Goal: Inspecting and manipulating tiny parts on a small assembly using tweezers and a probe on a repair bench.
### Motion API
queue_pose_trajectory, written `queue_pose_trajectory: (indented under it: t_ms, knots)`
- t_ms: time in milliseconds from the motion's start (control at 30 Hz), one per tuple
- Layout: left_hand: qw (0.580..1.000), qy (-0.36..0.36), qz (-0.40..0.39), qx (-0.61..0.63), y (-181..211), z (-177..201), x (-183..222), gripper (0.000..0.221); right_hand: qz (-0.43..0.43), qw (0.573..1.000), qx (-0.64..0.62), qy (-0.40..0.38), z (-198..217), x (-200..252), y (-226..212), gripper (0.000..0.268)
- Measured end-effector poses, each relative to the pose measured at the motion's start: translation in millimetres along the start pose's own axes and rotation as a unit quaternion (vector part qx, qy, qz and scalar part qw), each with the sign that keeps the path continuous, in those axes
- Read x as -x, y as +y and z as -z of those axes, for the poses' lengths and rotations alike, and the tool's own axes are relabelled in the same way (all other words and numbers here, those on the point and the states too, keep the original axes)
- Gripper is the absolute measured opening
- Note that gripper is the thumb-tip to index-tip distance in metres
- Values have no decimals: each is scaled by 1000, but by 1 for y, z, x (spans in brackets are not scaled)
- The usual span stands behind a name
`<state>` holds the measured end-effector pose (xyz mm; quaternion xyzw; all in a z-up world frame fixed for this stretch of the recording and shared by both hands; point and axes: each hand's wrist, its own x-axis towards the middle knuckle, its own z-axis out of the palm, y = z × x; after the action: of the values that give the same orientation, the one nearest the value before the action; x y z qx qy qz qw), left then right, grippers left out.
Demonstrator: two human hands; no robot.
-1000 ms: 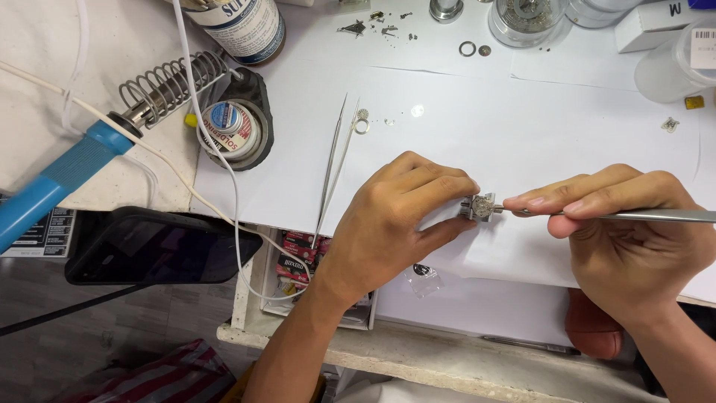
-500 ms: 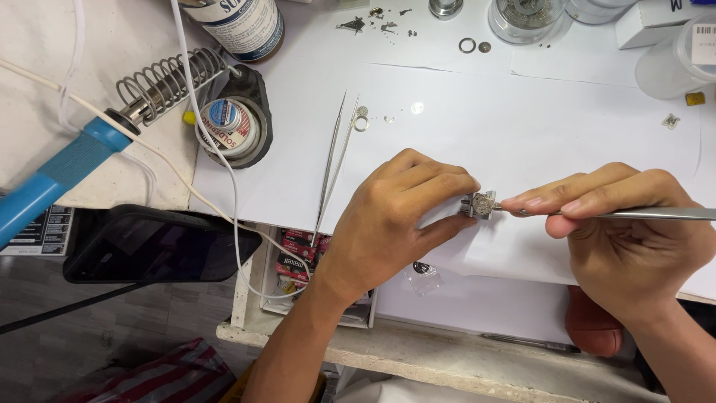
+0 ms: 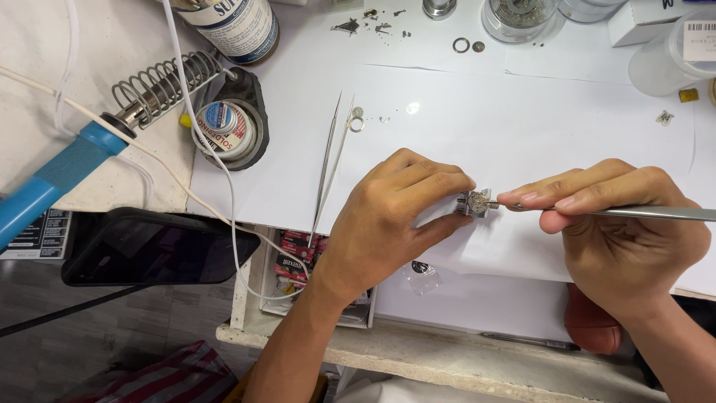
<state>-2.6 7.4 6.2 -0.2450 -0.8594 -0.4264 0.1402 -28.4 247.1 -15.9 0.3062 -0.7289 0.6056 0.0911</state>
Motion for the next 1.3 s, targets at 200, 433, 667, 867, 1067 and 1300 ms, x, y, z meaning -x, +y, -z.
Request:
queue_pose_trajectory:
  t_ms: [200, 433, 667, 867, 1067, 1300]
  knots:
    - [1000, 1, 2, 2, 1, 0, 0, 24, 4, 1000, -2, 3, -1, 0, 1, 10]
    - [1000, 1, -1, -1, 0, -1, 0, 24, 9, 1000, 3, 1, 0, 0, 1, 10]
    - [1000, 1, 1, 3, 0, 0, 1, 23, 1, 1000, -9, 4, 0, 2, 2, 12]
    - [1000, 0, -2, 4, 0, 0, 0, 24, -2, 1000, -3, 0, -2, 0, -1, 12]
    - [1000, -2, -1, 0, 0, 0, 0, 24, 6, 1000, -8, -6, -1, 0, 0, 10]
    - [1000, 0, 0, -3, 0, -1, 1, 25, 7, 1000, -13, -3, -1, 0, 1, 10]
